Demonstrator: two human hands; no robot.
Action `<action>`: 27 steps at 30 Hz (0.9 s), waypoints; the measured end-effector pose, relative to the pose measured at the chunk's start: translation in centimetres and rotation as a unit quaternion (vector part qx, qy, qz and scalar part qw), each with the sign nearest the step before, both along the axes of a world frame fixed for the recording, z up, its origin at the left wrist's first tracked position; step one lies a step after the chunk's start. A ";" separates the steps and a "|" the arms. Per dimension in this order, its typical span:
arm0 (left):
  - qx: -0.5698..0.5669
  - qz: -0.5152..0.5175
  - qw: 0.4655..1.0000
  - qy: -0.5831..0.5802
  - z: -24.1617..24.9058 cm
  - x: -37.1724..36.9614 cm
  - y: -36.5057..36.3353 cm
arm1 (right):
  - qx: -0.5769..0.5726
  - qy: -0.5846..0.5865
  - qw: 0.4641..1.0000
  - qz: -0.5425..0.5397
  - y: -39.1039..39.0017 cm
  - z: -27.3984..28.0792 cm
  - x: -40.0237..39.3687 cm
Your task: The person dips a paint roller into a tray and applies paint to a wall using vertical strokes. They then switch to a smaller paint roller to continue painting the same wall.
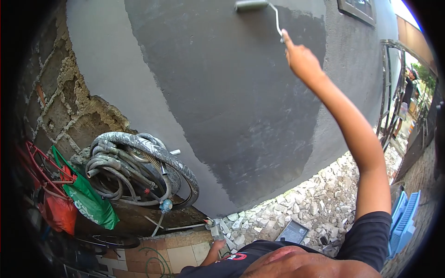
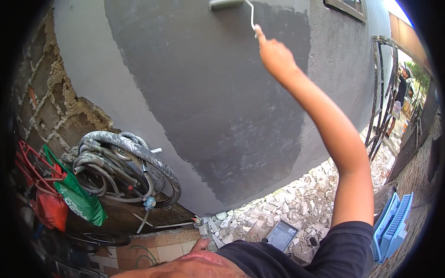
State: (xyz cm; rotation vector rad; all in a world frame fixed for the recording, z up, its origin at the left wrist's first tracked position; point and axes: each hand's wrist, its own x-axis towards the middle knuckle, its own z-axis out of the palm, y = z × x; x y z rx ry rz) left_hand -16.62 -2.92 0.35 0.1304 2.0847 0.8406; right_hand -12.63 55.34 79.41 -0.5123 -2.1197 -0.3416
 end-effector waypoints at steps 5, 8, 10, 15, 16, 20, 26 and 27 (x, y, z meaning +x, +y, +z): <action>0.016 -0.017 0.998 0.053 2.3 -1.5 3.9 | -0.087 -0.034 0.995 0.022 -0.3 -6.6 2.6; 0.053 0.005 0.996 0.071 3.5 -0.2 4.3 | -0.105 -0.034 0.992 0.056 -0.3 -7.4 5.0; 0.060 0.008 0.996 0.068 4.3 1.9 4.3 | -0.087 0.012 0.995 0.049 0.4 -7.3 6.1; 0.005 0.041 0.998 0.046 3.5 9.1 -0.7 | -0.065 0.073 0.993 0.066 2.2 -3.7 6.3; -0.028 0.045 0.998 0.041 4.1 10.7 -1.8 | -0.052 0.098 0.991 0.077 2.3 -2.4 6.0; -0.004 0.118 0.993 -0.004 4.7 14.9 -4.5 | -0.066 0.136 0.983 0.103 0.5 4.4 3.9; 0.188 0.023 0.980 0.062 15.7 7.8 3.6 | -0.077 0.131 0.984 0.097 -1.6 11.5 1.3; 0.219 -0.017 0.966 0.134 19.0 5.6 6.5 | -0.075 0.131 0.983 0.102 -1.6 12.0 0.8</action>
